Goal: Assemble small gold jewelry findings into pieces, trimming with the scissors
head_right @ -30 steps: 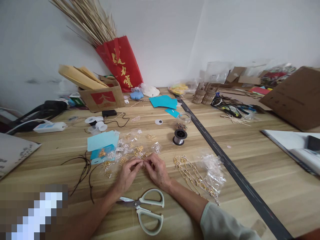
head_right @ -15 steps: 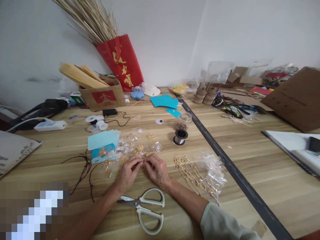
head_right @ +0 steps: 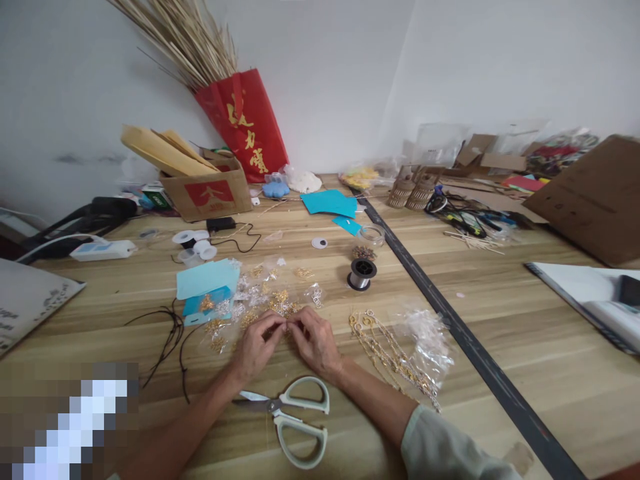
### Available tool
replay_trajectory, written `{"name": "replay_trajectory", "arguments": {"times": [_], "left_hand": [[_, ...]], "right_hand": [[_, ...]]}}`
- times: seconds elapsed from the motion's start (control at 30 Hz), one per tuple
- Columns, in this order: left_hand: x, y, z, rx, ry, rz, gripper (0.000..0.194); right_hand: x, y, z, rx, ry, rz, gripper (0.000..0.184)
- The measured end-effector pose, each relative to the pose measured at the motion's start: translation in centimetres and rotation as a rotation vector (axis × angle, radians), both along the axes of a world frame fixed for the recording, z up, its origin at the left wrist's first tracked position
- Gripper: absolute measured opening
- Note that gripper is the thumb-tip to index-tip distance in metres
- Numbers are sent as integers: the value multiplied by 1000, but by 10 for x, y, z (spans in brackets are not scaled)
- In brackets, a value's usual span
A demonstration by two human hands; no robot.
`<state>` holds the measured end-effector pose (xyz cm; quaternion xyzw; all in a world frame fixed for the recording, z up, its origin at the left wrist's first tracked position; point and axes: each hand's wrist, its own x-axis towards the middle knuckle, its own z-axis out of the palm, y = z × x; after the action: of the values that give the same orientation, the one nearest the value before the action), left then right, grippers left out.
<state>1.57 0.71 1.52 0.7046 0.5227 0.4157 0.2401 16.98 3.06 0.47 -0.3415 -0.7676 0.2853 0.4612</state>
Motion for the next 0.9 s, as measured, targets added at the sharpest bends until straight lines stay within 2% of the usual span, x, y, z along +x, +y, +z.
{"name": "replay_trajectory", "arguments": {"times": [0.3, 0.9], "left_hand": [[-4, 3, -1, -32, -62, 32, 19], [-4, 4, 0, -23, -59, 31, 18]], "right_hand": [[0, 0, -2, 8, -19, -38, 10], [0, -2, -2, 15, -22, -34, 9]]}}
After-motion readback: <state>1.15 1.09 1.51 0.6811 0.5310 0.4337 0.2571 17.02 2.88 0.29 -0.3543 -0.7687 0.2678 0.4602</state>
